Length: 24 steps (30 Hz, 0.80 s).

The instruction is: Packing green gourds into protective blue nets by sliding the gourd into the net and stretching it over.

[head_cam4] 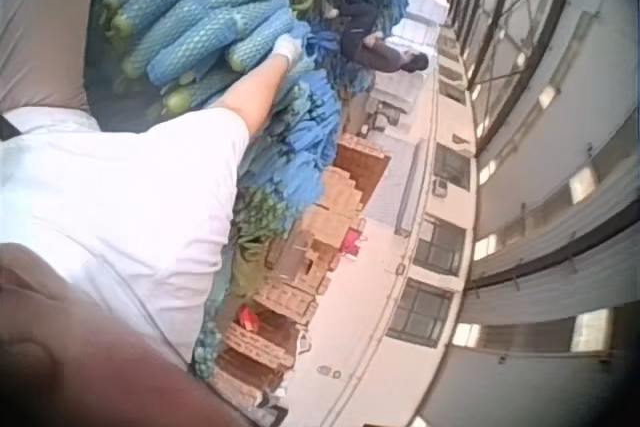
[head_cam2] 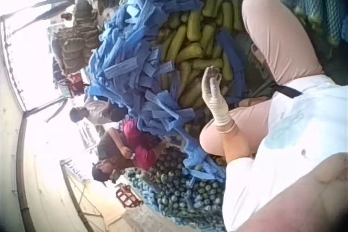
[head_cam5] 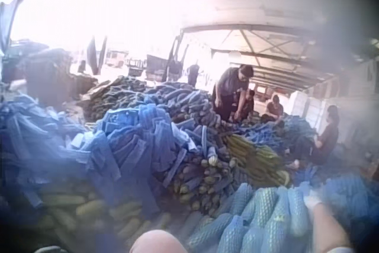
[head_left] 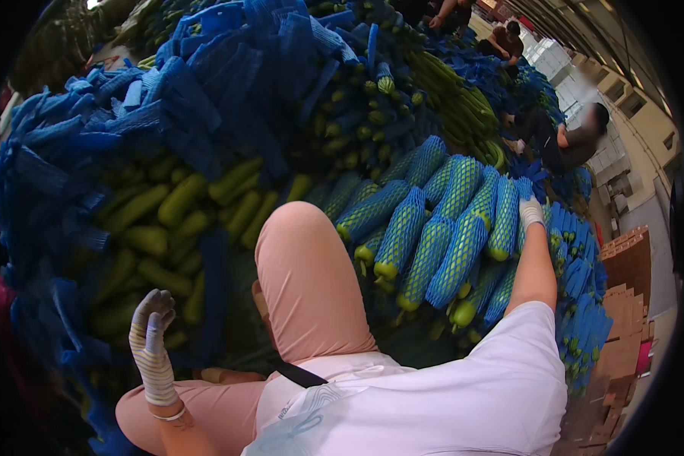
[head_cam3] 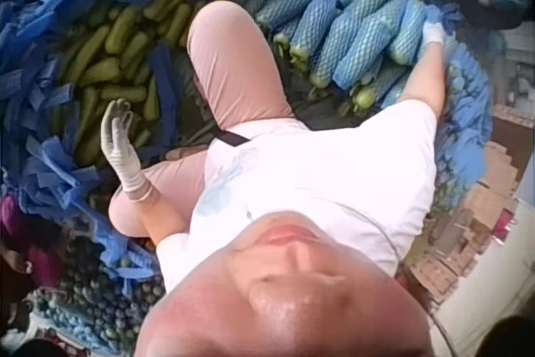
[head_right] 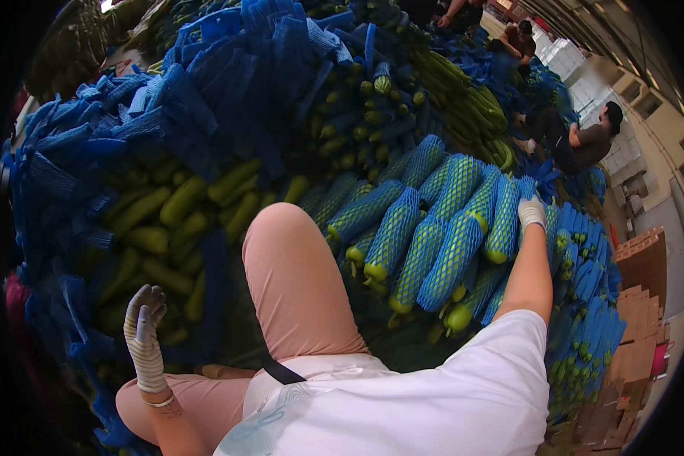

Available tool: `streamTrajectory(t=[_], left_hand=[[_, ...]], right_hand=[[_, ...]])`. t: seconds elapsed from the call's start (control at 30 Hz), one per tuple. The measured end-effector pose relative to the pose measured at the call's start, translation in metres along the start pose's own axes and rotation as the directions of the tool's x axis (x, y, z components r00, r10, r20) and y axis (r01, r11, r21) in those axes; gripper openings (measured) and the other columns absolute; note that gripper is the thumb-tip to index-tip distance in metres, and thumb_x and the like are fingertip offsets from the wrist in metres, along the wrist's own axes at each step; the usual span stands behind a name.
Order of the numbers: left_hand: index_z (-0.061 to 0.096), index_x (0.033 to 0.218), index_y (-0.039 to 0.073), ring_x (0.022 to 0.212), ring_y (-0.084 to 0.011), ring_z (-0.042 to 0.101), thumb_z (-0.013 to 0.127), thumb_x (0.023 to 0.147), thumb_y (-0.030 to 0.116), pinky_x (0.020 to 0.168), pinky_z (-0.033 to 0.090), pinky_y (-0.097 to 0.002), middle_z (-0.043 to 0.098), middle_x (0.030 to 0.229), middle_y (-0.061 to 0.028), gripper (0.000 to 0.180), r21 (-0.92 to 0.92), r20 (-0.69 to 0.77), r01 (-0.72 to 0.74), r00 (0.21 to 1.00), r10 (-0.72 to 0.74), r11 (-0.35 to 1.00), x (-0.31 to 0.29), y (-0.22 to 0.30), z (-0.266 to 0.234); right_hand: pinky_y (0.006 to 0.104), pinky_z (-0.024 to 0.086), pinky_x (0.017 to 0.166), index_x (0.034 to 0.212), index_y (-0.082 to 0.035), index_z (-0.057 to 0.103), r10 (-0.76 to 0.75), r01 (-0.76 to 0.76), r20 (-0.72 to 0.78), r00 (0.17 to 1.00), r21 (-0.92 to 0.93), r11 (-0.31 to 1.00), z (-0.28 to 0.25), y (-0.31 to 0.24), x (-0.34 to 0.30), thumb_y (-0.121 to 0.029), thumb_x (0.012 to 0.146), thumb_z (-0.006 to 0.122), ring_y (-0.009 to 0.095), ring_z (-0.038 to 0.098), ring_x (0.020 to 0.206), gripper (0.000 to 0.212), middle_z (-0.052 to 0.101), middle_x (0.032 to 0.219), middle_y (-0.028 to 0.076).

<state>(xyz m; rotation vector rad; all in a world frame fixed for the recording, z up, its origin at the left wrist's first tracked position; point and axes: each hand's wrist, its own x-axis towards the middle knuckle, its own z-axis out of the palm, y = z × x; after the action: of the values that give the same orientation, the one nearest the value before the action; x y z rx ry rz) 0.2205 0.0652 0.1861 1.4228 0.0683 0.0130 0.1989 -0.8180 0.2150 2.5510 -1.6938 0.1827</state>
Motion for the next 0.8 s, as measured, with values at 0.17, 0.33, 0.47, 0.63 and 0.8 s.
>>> streamTrajectory(t=[0.17,0.33,0.47,0.63,0.8], left_hand=[[0.058,0.12,0.004,0.102,-0.0162,0.06,0.056,0.092,0.022,0.09,0.047,-0.0317,0.063,0.111,-0.0071,0.033,-0.018,-0.027,0.008,1.0,-0.008,1.0,0.001,0.004,0.012],[0.056,0.122,0.001,0.105,-0.0135,0.055,0.054,0.093,0.017,0.093,0.043,-0.0275,0.06,0.115,-0.0059,0.033,0.011,-0.125,-0.073,0.989,0.074,0.997,0.011,0.01,0.016],[0.049,0.131,0.004,0.117,-0.0164,0.048,0.051,0.096,0.025,0.104,0.032,-0.0325,0.053,0.127,-0.0061,0.042,-0.111,-0.351,-0.159,0.93,0.11,0.981,0.037,0.01,0.005],[0.045,0.134,0.005,0.12,-0.0211,0.047,0.05,0.096,0.03,0.106,0.03,-0.0382,0.05,0.132,-0.0082,0.046,-0.409,-0.483,-0.163,0.874,-0.061,0.898,0.041,-0.007,-0.031],[0.046,0.132,0.004,0.116,-0.0219,0.051,0.051,0.096,0.03,0.101,0.037,-0.0377,0.052,0.128,-0.0092,0.045,-0.442,-0.454,-0.127,0.885,-0.1,0.888,0.031,-0.015,-0.053]], right_hand=[[0.0396,0.037,0.103,0.126,-0.002,0.05,-0.573,0.735,-0.5,0.65,0.222,0.64,-0.079,-0.162,-0.141,-0.021,0.083,0.06,0.036,0.047,0.12,0.048,0.048,0.131,0.021],[0.041,0.042,0.096,0.121,-0.003,0.053,-0.94,0.961,-0.34,-0.03,0.247,-0.12,-0.098,-0.341,-0.334,-0.022,0.082,0.062,0.035,0.053,0.112,0.044,0.056,0.123,0.018],[0.0413,0.046,0.09,0.127,-0.005,0.049,-0.95,0.947,0.05,-0.309,0.106,-0.303,-0.06,-0.42,-0.449,-0.028,0.084,0.06,0.032,0.057,0.106,0.05,0.057,0.119,0.017],[0.042,0.045,0.092,0.135,-0.011,0.042,-0.864,0.919,0.319,-0.389,0.199,-0.34,0.003,-0.494,-0.562,-0.034,0.087,0.057,0.032,0.056,0.11,0.055,0.055,0.124,0.016],[0.0403,0.044,0.096,0.125,-0.007,0.055,-0.848,0.802,0.455,-0.273,0.594,0.06,0.055,-0.521,-0.642,-0.037,0.087,0.056,0.033,0.055,0.114,0.048,0.057,0.126,0.015]])
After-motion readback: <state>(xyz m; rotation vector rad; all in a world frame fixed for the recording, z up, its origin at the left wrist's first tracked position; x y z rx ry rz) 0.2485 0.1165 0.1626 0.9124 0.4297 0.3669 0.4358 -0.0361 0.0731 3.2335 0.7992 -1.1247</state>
